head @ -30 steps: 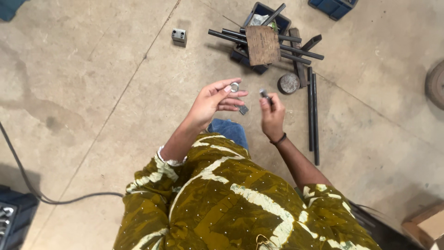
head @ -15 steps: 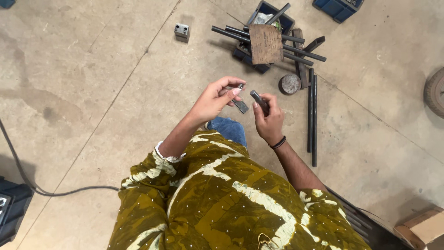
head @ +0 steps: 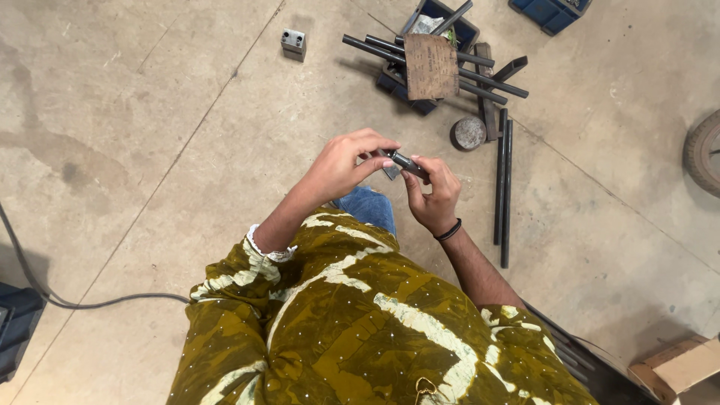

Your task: The person repeatedly picks up small cylindrical metal parts, wipes them with a red cloth, and places them into a green bin. The person also opens a machine door and briefly touches the interior before resuming the wiping and sorting cycle.

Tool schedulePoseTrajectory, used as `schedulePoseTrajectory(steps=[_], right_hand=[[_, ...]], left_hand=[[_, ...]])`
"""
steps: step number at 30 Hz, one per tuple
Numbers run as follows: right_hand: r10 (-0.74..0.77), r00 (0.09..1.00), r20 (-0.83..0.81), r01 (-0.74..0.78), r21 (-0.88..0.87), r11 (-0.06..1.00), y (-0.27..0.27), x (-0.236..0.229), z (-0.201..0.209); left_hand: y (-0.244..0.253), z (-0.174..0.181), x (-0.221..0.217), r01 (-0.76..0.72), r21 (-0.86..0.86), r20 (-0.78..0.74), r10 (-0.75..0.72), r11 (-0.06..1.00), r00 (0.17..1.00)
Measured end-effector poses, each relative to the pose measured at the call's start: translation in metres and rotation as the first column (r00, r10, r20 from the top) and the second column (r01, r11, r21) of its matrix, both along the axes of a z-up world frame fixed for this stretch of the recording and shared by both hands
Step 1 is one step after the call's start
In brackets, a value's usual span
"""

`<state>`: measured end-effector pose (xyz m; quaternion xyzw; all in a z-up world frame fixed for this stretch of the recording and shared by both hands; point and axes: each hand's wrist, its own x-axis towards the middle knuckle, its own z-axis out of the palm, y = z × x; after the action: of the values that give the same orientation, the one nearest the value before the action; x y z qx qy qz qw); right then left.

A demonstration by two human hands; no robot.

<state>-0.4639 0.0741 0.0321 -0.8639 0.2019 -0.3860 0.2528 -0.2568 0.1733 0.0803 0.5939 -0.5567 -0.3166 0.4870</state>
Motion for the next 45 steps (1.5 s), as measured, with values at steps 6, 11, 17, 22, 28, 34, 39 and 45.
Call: schedulePoseTrajectory(steps=[6, 11, 17, 22, 28, 34, 39, 45], right_hand=[[0.006, 1.0, -0.008, -0.006, 0.024, 1.0, -0.001, 0.001, -0.001], [0.017, 1.0, -0.014, -0.018, -0.025, 1.0, -0.003, 0.003, -0.001], [0.036, 0.998, -0.046, -0.035, 0.013, 0.999, -0.005, 0.003, 0.001], [0.044, 0.996, -0.075, -0.04, 0.056, 0.998, -0.004, 0.005, 0.005], [0.049, 0.997, -0.065, -0.041, 0.113, 0.993, 0.0, 0.004, 0.004], [0.06, 0.996, -0.065, -0.048, 0.169, 0.984, -0.001, 0.001, -0.003], [0.076, 0.997, -0.026, -0.065, 0.287, 0.956, -0.001, -0.003, -0.01], [0.062, 0.997, -0.037, -0.039, 0.45, 0.892, -0.003, -0.005, -0.017]], left_hand=[[0.0, -0.002, 0.002, -0.014, -0.025, 0.095, 0.017, 1.0, 0.995], [-0.001, -0.001, 0.002, -0.035, -0.031, 0.151, 0.039, 0.999, 0.988], [-0.002, 0.0, 0.002, 0.007, 0.013, 0.128, -0.009, 1.0, 0.992], [-0.005, -0.003, 0.0, -0.008, -0.055, 0.191, 0.018, 0.998, 0.981], [-0.006, -0.004, -0.001, -0.035, 0.009, 0.147, 0.033, 0.999, 0.989], [-0.006, -0.006, -0.001, 0.004, -0.03, 0.099, -0.001, 1.0, 0.995], [-0.01, -0.011, -0.005, -0.016, 0.102, 0.034, 0.012, 0.995, 0.999], [-0.013, -0.01, -0.008, -0.029, 0.116, 0.119, 0.016, 0.993, 0.993]])
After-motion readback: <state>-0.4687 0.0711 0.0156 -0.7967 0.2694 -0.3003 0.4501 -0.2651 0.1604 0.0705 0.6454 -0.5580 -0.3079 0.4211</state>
